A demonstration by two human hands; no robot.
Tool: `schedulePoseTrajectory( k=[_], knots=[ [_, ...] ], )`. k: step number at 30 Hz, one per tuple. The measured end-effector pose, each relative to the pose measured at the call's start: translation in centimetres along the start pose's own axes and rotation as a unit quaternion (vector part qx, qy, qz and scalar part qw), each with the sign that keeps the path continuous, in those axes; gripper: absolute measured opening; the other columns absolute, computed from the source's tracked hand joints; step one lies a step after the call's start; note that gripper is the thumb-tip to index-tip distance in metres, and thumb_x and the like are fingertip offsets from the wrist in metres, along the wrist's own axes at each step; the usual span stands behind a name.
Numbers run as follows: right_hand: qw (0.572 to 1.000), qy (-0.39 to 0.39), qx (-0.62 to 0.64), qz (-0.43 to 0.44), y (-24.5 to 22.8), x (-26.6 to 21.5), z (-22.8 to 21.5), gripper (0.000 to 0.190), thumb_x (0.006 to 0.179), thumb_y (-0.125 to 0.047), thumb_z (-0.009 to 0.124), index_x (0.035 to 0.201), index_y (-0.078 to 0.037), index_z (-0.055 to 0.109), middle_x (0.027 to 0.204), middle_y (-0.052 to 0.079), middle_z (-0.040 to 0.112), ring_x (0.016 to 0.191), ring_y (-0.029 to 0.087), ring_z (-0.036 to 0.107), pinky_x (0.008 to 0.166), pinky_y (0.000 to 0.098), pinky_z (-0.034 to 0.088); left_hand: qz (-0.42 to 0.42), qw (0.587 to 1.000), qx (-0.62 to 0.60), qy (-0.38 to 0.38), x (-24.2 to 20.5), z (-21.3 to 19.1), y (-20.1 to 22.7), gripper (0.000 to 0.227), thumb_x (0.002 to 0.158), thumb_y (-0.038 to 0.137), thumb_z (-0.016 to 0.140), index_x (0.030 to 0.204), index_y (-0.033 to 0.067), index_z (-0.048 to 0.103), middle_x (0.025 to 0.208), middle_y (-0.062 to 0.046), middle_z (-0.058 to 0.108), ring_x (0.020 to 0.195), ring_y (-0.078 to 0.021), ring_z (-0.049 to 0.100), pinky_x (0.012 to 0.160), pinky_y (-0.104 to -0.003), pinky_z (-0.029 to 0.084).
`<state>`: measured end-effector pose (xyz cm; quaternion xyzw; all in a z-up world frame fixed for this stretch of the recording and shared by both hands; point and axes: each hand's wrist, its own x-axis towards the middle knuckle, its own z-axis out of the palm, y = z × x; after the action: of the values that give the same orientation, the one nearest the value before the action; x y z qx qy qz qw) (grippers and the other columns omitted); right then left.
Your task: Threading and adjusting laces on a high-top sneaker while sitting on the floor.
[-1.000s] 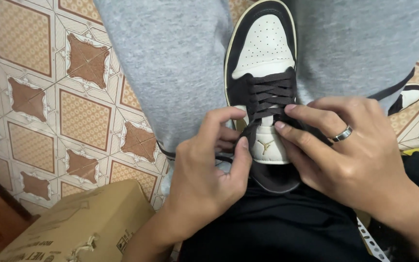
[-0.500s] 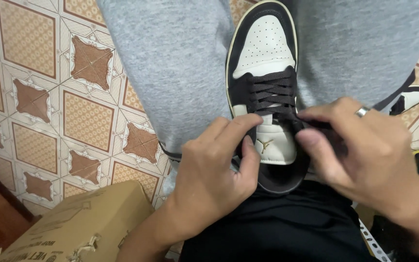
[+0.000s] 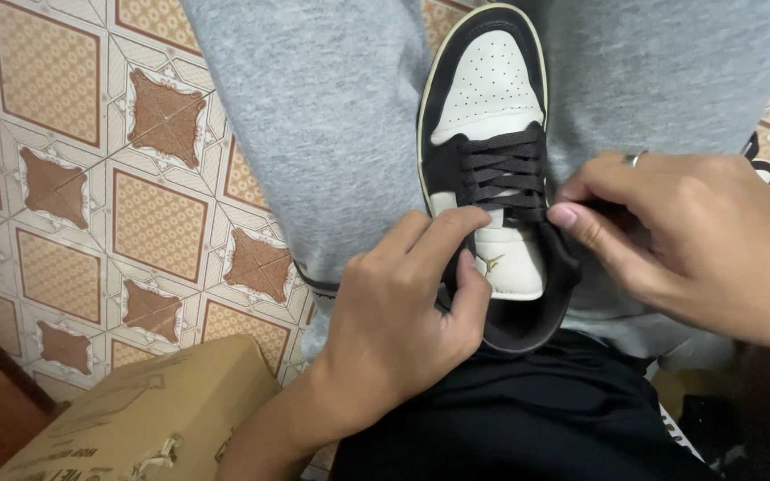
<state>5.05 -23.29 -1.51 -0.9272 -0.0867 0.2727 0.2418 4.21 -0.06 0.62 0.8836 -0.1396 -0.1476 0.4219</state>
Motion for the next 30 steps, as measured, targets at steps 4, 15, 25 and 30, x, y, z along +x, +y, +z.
schedulePoseTrajectory(
  k=[4,15,25,30],
  knots=[
    [0.977,0.109,-0.078,-0.168,0.6,-0.6,0.4,0.011,0.089,-0.008,0.08,0.095,-0.005,0.072,0.079,0.004,0.069,0.041,0.013,0.052,0.034,0.029,0.039,0.044,0.992,0.103,0.056,-0.4,1.1,-0.4,0.035,0.077,0.0,0.073,0.111,0.0039,0.071,0.079,-0.005,0.057,0.048,-0.0158,0.05,0.042,-0.031,0.041],
    [0.957,0.132,-0.194,-0.171,-3.7,-2.8,-0.3,0.013,0.092,-0.015,0.076,0.103,-0.008,0.071,0.083,0.001,0.062,0.065,0.014,0.058,0.043,0.0285,0.043,0.154,0.91,0.385,-0.003,1.1,1.1,1.0,0.008,0.088,0.013,0.065,0.094,0.0085,0.063,0.084,-0.007,0.053,0.064,-0.0185,0.05,0.053,-0.031,0.044],
    [0.947,0.151,-0.245,-0.14,-3.2,-3.3,1.2,0.02,0.082,-0.011,0.073,0.102,-0.008,0.07,0.08,0.001,0.058,0.064,0.015,0.053,0.051,0.0295,0.046,0.217,0.806,0.546,-0.071,2.8,1.9,1.8,0.029,0.088,0.008,0.067,0.062,0.0148,0.057,0.068,-0.003,0.048,0.057,-0.0078,0.035,0.044,-0.025,0.029],
    [0.944,0.151,-0.256,-0.143,-2.0,-3.0,1.2,0.01,0.084,-0.011,0.074,0.093,-0.009,0.069,0.081,0.001,0.061,0.063,0.015,0.052,0.051,0.0286,0.045,0.201,0.852,0.482,-0.036,3.6,4.0,0.9,0.025,0.087,0.011,0.068,0.062,0.013,0.063,0.072,-0.006,0.052,0.054,-0.0088,0.037,0.04,-0.025,0.029]
  ],
)
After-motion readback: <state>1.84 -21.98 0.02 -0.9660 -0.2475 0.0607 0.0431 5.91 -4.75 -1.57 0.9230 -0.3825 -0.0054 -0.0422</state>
